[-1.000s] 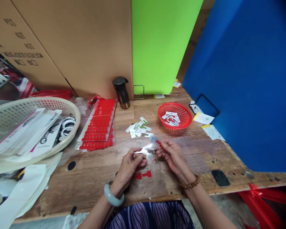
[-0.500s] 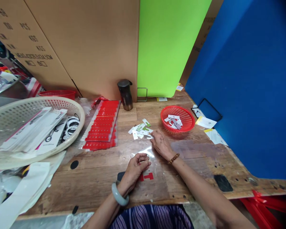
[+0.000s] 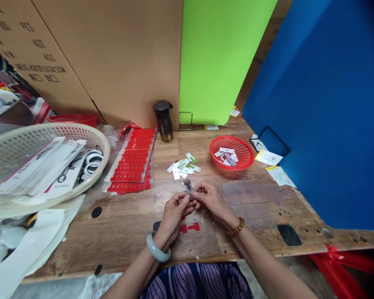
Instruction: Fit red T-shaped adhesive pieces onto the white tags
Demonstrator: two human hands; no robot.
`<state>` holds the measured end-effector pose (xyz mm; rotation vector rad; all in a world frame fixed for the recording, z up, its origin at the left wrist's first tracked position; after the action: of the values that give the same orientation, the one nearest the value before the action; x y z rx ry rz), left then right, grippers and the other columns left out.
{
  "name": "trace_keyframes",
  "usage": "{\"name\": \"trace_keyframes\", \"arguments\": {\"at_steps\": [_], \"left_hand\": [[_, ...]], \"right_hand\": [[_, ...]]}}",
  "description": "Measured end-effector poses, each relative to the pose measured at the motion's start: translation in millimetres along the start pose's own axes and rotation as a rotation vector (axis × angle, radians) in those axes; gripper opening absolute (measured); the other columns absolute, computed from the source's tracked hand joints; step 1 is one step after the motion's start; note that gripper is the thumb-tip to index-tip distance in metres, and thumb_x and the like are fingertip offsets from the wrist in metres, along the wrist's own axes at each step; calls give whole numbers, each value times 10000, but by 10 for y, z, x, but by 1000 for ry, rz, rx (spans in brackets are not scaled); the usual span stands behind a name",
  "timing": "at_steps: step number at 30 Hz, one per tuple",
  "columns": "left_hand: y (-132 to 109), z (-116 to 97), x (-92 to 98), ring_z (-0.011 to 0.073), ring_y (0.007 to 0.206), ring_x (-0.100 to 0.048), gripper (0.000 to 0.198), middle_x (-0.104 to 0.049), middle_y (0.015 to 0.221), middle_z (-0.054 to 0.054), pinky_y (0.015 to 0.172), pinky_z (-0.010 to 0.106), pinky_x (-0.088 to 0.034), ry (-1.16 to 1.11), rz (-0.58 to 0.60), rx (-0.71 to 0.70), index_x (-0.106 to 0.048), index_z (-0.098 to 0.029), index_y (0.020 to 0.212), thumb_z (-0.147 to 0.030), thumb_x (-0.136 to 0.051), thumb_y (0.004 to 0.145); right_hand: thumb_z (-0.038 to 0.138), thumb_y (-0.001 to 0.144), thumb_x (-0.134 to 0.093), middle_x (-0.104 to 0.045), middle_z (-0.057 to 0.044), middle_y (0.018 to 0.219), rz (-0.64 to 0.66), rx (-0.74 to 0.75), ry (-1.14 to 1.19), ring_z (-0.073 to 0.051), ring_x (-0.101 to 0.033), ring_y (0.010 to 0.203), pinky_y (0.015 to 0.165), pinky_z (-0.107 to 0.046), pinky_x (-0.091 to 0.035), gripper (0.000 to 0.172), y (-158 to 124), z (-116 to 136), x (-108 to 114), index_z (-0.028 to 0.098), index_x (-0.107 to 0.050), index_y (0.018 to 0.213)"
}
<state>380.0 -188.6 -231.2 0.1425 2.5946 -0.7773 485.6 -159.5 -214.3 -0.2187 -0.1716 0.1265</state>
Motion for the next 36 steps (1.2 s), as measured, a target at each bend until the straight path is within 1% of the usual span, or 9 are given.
{"name": "trace_keyframes", "arguments": {"at_steps": [4, 9, 12, 15, 22, 24, 27, 31, 36], "left_hand": [[-16, -153, -40, 79, 535, -586, 289, -614, 628, -13, 602, 207, -488, -19, 55, -78, -573, -123, 727, -329, -762, 654], [-127, -162, -81, 137, 657, -647, 303, -659, 728, 36, 650, 253, -518, 91, 136, 28, -570, -127, 752, -334, -764, 647], [-217, -137, -182, 113, 573, -621, 300, -659, 734, 53, 539, 211, -496, 167, 245, 100, -592, -113, 767, -349, -747, 669], [-266, -131, -255, 56, 493, -548, 267, -639, 699, 43, 458, 150, -431, 162, 320, 137, -628, -90, 762, -327, -733, 696], [-269, -97, -252, 30, 499, -513, 175, -622, 673, 23, 464, 116, -398, 0, 304, 215, -656, -88, 761, -209, -751, 677], [-238, -84, -213, 32, 503, -523, 175, -636, 688, 34, 469, 117, -404, 0, 288, 211, -656, -85, 763, -204, -749, 675], [-133, -83, -55, 43, 476, -543, 213, -647, 659, 34, 468, 131, -430, 48, 199, 151, -634, -89, 733, -230, -768, 647], [2, -85, 237, 109, 542, -637, 286, -678, 634, 47, 568, 193, -513, 152, -3, 37, -606, -107, 728, -285, -795, 607], [57, -4, 281, 137, 563, -665, 319, -688, 611, 55, 588, 211, -526, 257, -46, 1, -620, -105, 771, -326, -787, 612]], "right_hand": [[418, 738, -632, -594, 33, 549, 73, -64, 283, -96, -552, 449, 474, -214, -433, 286, -192, -8, -173, 174, -485, 746], [391, 710, -691, -576, 45, 643, 42, -6, 306, -62, -477, 474, 426, -176, -332, 315, -222, 58, 0, 173, -578, 907], [375, 691, -718, -556, 52, 660, 176, -14, 427, -58, -453, 485, 460, -187, -329, 404, -236, 48, -50, 192, -593, 1029], [393, 679, -727, -557, 44, 656, 269, -19, 506, -72, -479, 505, 484, -197, -348, 380, -276, 51, -113, 194, -605, 979], [369, 708, -711, -584, 28, 665, 180, 26, 527, -100, -558, 572, 571, -224, -441, 291, -280, 104, -91, 190, -597, 907], [389, 732, -682, -605, 17, 694, 152, 23, 497, -113, -580, 598, 589, -238, -466, 324, -285, 79, -81, 190, -582, 968], [374, 763, -644, -622, -15, 884, 106, 3, 331, -120, -593, 646, 588, -251, -481, 427, -352, 0, -35, 212, -512, 1135], [236, 828, -557, -595, -16, 861, 6, 109, -194, -152, -567, 760, 712, -293, -454, 110, -581, 33, 49, 204, -604, 923], [94, 846, -462, -539, -36, 883, -1, 179, -469, -180, -528, 843, 780, -325, -423, 150, -822, 52, -103, 201, -564, 871]]}}
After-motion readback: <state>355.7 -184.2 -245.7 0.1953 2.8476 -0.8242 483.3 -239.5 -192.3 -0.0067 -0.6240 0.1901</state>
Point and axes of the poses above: each hand's wrist, its own y-axis towards the middle knuckle, its own x-axis out of the back of the hand, z = x × y, the point moved 10 cm from there along y, towards the middle knuckle
